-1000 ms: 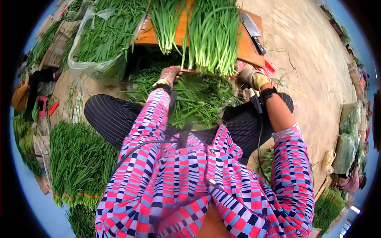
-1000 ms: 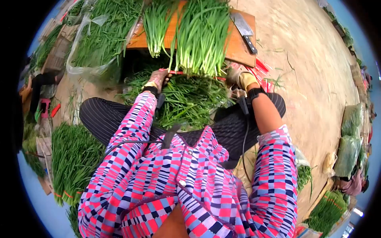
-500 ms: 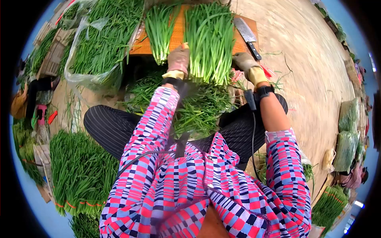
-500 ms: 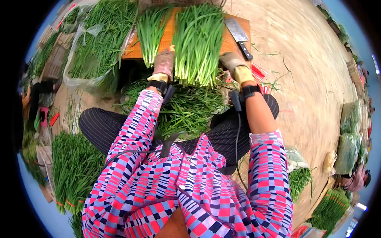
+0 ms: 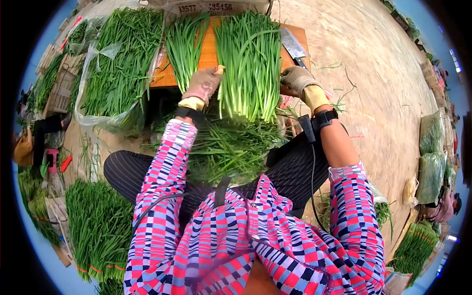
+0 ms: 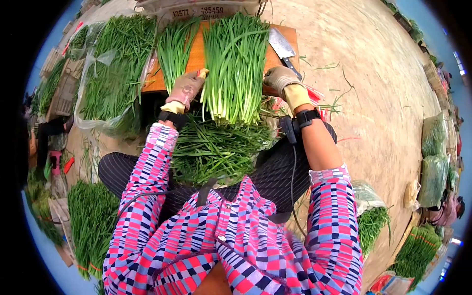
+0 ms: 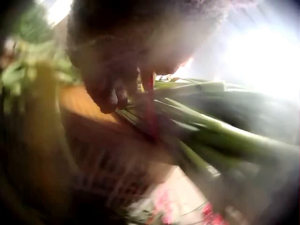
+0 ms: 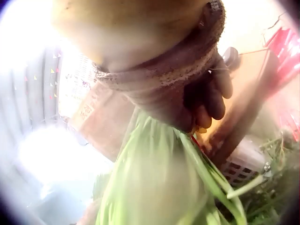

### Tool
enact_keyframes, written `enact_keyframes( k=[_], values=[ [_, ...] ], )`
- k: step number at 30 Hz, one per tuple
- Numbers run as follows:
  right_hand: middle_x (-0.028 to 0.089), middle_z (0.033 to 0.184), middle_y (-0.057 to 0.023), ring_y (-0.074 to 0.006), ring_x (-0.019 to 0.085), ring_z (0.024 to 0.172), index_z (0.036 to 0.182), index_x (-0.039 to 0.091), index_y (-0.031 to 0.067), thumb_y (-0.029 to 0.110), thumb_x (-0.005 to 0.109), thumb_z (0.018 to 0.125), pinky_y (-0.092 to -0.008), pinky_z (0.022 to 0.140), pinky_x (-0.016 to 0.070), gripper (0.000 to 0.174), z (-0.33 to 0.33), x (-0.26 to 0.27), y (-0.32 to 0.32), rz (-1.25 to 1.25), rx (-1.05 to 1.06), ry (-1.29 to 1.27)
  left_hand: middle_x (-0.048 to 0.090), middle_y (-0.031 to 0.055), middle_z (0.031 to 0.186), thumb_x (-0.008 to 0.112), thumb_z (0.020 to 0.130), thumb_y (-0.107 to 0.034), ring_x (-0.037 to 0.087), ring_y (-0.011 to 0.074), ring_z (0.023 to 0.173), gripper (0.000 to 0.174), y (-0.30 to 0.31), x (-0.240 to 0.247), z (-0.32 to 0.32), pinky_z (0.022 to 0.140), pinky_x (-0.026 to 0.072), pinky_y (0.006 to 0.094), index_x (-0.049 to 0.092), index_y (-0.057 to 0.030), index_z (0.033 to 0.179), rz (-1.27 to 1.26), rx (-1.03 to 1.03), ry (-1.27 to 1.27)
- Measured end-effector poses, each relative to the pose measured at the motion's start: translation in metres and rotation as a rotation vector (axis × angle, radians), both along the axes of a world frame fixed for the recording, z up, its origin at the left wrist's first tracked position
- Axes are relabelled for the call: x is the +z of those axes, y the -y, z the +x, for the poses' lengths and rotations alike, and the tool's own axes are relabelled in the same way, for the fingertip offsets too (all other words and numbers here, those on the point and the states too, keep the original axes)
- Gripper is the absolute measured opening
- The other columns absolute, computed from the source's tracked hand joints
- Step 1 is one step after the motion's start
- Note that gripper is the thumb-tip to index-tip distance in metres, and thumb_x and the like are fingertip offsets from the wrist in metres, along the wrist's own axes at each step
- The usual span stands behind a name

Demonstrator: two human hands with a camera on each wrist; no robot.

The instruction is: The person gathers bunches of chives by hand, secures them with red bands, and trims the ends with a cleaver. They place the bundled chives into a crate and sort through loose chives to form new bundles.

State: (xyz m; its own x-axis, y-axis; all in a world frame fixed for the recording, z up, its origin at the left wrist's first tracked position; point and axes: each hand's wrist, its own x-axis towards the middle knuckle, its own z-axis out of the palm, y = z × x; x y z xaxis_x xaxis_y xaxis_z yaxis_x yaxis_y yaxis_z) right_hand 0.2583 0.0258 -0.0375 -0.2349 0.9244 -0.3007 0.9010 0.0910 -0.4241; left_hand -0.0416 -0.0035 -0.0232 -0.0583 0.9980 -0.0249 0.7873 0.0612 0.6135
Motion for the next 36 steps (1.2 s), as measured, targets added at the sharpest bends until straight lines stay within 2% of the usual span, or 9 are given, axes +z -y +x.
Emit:
enact_keyframes(
  k=[2,3,4,6,7,12,19,28,36],
  values=[
    [0.067,0.08,-0.0152,-0.0233,0.064,0.068,0.092,0.066,-0.0017,0.022,0.063,0.08,-0.0355,0.062,0.0489,0.027,0.009,-0.012,-0.002,-0.06,-0.083,-0.14,0.069,0.0132,0.086,0.065,0.084,-0.04,0.065,0.0192,0.077,0.042,0.002,0.028,0.001,0.071,0.0479,0.0282,0.067,-0.0051,0.107,0.08,-0.092,-0.292],
    [0.067,0.079,-0.0141,-0.0208,0.063,0.066,0.094,0.066,-0.0019,0.022,0.063,0.08,-0.0344,0.06,0.0487,0.028,0.014,-0.014,-0.003,-0.039,-0.01,-0.169,0.067,0.0149,0.082,0.061,0.085,-0.038,0.063,0.0333,0.076,0.035,0.001,0.031,0.0,0.068,0.049,0.0369,0.067,-0.0044,0.09,0.14,-0.101,-0.197],
    [0.067,0.079,-0.013,-0.0182,0.063,0.065,0.096,0.065,-0.0021,0.022,0.064,0.08,-0.0332,0.057,0.0485,0.029,0.019,-0.016,-0.003,-0.018,0.064,-0.199,0.065,0.0111,0.078,0.064,0.084,-0.036,0.06,0.0263,0.071,0.033,-0.002,0.033,0.001,0.065,0.047,0.0334,0.067,-0.0033,0.091,0.12,-0.099,-0.131],
    [0.067,0.078,-0.0114,-0.0162,0.063,0.064,0.098,0.065,-0.0016,0.021,0.064,0.08,-0.0324,0.056,0.0485,0.029,0.015,-0.019,-0.003,-0.11,-0.275,-0.436,0.061,0.0035,0.069,0.071,0.082,-0.03,0.054,0.0122,0.06,0.031,-0.007,0.039,0.005,0.059,0.043,0.0263,0.066,-0.0011,0.092,0.078,-0.098,0.001],
    [0.069,0.092,-0.0131,-0.0238,0.065,0.088,0.095,0.069,0.0053,0.027,0.059,0.083,-0.0324,0.077,0.0495,0.027,0.007,-0.006,0.006,-0.152,-0.348,-0.426,0.054,-0.0034,0.064,0.073,0.081,-0.021,0.046,0.0065,0.057,0.023,-0.011,0.027,0.004,0.053,0.0376,0.0227,0.064,-0.0004,0.084,0.064,-0.095,0.38],
    [0.066,0.103,-0.0176,-0.0331,0.062,0.098,0.105,0.068,0.0138,0.037,0.054,0.084,-0.0383,0.087,0.047,0.034,-0.034,0.026,0.028,0.204,-0.304,-0.229,0.058,-0.0049,0.072,0.073,0.081,-0.015,0.048,0.0037,0.062,0.015,-0.011,0.023,0.04,0.055,0.0374,0.0188,0.066,-0.0028,0.085,-0.1,-0.153,0.871],
    [0.067,0.089,-0.0159,-0.0339,0.064,0.087,0.095,0.068,0.0142,0.024,0.053,0.085,-0.0424,0.077,0.0497,0.021,-0.076,0.042,0.041,0.499,-0.369,-0.241,0.06,0.0003,0.071,0.075,0.078,-0.019,0.051,0.0085,0.065,0.019,-0.021,0.041,0.072,0.059,0.0422,0.0232,0.066,-0.003,0.083,-0.059,-0.379,0.403],
    [0.067,0.091,-0.0166,-0.0332,0.065,0.087,0.097,0.069,0.0123,0.031,0.059,0.082,-0.0391,0.08,0.0498,0.026,-0.065,0.007,0.038,0.354,-0.488,-0.439,0.063,0.0101,0.075,0.073,0.076,-0.032,0.058,0.0184,0.067,0.031,-0.033,0.036,0.086,0.065,0.0472,0.0302,0.067,-0.0057,0.092,-0.135,-0.476,-0.177],
    [0.065,0.1,-0.0201,-0.0331,0.063,0.097,0.106,0.067,0.01,0.034,0.055,0.081,-0.0396,0.086,0.0473,0.037,-0.018,-0.012,0.028,0.237,-0.56,-0.32,0.063,-0.0007,0.077,0.072,0.082,-0.018,0.053,0.0064,0.066,0.015,0.002,0.019,0.051,0.062,0.0432,0.0198,0.068,-0.0057,0.088,0.034,-0.063,0.742]
  ],
)
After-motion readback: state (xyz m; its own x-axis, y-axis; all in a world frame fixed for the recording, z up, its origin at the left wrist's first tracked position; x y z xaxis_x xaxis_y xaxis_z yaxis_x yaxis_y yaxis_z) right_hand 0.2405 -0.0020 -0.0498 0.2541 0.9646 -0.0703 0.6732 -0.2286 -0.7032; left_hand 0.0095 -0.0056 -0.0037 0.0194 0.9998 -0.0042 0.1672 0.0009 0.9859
